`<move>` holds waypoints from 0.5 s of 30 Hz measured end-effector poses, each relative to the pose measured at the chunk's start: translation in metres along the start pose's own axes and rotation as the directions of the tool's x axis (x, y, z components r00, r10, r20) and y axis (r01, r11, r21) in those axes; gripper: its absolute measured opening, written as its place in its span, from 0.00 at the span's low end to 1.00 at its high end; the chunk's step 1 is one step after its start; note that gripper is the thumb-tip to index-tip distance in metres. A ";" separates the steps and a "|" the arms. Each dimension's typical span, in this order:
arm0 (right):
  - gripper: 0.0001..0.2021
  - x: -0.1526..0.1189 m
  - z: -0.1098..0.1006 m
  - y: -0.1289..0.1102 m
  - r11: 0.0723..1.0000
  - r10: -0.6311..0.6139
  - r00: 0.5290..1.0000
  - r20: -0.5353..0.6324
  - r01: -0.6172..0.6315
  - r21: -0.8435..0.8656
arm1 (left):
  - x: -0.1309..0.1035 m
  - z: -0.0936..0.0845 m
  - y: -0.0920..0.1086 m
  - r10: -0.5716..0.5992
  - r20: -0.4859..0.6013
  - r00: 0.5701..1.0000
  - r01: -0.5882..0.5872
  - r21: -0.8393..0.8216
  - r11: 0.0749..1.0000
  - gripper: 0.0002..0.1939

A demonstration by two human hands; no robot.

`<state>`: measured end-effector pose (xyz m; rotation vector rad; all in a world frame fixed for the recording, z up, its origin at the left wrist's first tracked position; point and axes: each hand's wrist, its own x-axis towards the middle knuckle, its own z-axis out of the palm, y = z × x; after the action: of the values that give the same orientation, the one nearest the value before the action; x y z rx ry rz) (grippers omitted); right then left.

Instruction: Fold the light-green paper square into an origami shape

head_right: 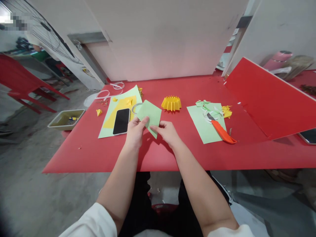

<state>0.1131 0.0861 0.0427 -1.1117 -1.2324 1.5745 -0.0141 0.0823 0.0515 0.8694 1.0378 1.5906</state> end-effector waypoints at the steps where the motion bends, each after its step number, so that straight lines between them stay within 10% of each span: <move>1: 0.14 0.001 -0.001 0.000 1.000 -0.012 1.000 -0.002 0.012 0.010 | -0.001 0.001 -0.001 -0.008 -0.004 1.000 0.008 0.024 1.000 0.13; 15: 0.13 -0.003 0.001 -0.002 0.977 0.080 0.989 0.122 -0.054 -0.208 | 0.002 -0.003 -0.003 0.047 -0.175 0.983 -0.050 -0.012 0.999 0.12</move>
<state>0.1135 0.0832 0.0452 -1.2062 -1.4838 1.6196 -0.0165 0.0838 0.0478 0.7588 1.1316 1.7382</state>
